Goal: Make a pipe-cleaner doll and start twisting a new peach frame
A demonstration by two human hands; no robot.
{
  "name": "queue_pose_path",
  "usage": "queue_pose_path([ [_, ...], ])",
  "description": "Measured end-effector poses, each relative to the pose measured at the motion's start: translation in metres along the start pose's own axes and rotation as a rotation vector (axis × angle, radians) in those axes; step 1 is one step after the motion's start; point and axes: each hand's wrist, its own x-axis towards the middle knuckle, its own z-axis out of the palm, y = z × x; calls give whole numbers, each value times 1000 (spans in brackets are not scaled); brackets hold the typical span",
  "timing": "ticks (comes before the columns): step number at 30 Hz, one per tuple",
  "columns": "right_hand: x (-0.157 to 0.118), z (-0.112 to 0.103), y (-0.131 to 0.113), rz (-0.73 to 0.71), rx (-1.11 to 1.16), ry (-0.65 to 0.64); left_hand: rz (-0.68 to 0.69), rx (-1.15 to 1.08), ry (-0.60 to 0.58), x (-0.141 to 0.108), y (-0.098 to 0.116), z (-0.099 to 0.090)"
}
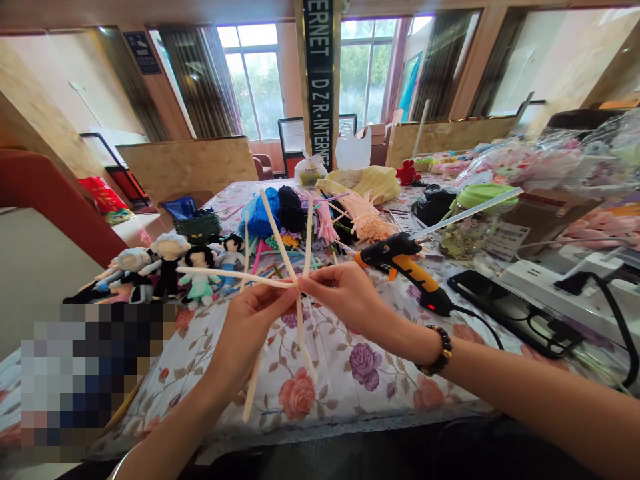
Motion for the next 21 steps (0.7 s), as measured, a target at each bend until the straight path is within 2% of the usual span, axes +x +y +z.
queue_pose_path([
  [6,2,1,1,63,219,-81,-33,-55,52,2,-1,-2],
  [12,2,-2,2,84,168,-217,-60,-103,57,3,-4,-1],
  [18,6,-4,8,239,341,-413,-82,-103,25,6,-9,0],
  [21,6,-6,8,277,351,-416,-121,-82,29,7,-8,-4],
])
